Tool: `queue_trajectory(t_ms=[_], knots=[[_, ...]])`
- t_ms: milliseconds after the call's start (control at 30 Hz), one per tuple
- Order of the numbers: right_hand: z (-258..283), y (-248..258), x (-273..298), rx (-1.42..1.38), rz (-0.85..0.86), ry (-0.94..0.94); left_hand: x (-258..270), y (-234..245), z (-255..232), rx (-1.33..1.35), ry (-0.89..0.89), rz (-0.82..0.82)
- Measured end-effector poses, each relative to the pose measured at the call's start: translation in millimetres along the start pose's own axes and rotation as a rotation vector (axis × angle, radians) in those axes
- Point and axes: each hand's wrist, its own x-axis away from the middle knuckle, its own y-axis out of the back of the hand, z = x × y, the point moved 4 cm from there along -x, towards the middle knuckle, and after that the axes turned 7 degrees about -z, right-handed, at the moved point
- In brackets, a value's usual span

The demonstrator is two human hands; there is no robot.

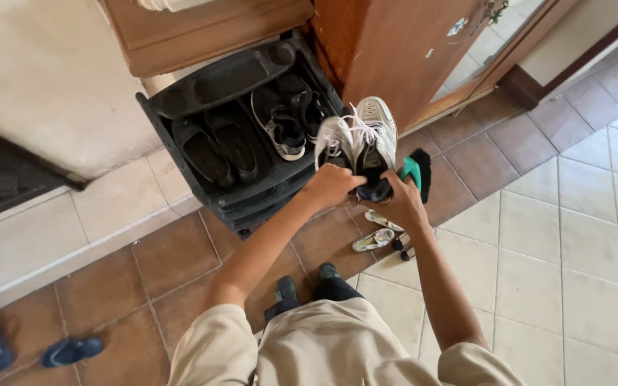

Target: The person uses a brush to clean the soles of a pair of sneakers and then a pair of flats. The shoes are held in one hand while the other hand scrubs the soles with the brush. The person places the cleaned shoes onto a multi-tier shoe rack.

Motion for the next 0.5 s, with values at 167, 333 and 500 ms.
queue_trajectory(t_ms=[167, 333, 500], knots=[[-10.9, 28.3, -13.4, -0.079, -0.077, 0.144, -17.9, 30.8, -16.8, 0.081, 0.168, 0.086], [-72.4, 39.9, -30.3, -0.197, 0.022, 0.161, -34.0, 18.9, -49.3, 0.125, 0.425, 0.09], [-133.7, 63.1, -33.4, -0.24, 0.163, 0.224, -50.1, -8.0, -111.9, 0.036, 0.636, -0.025]])
